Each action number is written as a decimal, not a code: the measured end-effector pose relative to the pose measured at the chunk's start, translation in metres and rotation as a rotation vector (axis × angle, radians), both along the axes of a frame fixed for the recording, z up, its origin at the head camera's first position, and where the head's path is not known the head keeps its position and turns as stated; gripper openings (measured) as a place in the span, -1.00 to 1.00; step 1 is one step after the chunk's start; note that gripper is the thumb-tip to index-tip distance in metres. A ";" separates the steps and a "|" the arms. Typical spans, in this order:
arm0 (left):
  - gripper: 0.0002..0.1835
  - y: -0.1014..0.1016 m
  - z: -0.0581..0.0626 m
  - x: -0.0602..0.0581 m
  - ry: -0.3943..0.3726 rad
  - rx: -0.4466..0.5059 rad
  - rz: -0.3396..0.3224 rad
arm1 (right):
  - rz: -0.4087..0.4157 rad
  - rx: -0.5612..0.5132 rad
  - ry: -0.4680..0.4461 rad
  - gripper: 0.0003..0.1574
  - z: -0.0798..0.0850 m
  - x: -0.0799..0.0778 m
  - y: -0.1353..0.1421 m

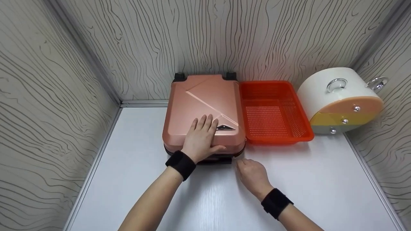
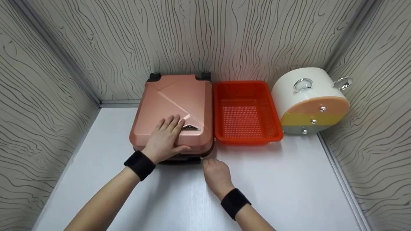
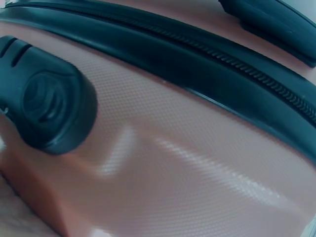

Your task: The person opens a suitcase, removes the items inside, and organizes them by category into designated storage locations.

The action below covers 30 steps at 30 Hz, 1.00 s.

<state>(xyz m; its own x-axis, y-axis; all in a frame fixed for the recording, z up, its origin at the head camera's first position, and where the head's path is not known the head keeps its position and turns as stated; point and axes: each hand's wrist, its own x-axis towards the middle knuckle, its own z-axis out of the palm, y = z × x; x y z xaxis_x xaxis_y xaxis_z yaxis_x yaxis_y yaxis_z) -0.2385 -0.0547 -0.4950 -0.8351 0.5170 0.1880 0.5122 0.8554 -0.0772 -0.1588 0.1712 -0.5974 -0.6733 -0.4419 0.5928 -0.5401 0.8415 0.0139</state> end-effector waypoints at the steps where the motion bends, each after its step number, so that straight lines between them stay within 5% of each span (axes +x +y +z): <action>1: 0.15 0.000 0.000 0.000 0.003 0.002 0.000 | 0.000 0.005 0.002 -0.75 0.000 0.000 -0.003; 21: 0.15 -0.002 0.000 0.001 -0.015 0.011 0.002 | 0.051 -0.031 0.081 -0.81 -0.014 -0.004 -0.056; 30: 0.15 -0.001 -0.001 0.000 -0.008 0.008 0.000 | 0.107 -0.130 -0.003 -0.79 -0.015 0.003 -0.049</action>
<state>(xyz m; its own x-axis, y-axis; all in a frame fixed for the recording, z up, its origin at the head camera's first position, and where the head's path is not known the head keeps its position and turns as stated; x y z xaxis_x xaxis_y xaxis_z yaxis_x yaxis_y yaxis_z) -0.2388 -0.0553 -0.4965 -0.8364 0.5159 0.1853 0.5131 0.8557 -0.0664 -0.1559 0.1222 -0.6124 -0.6280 -0.4312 0.6478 -0.6267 0.7737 -0.0925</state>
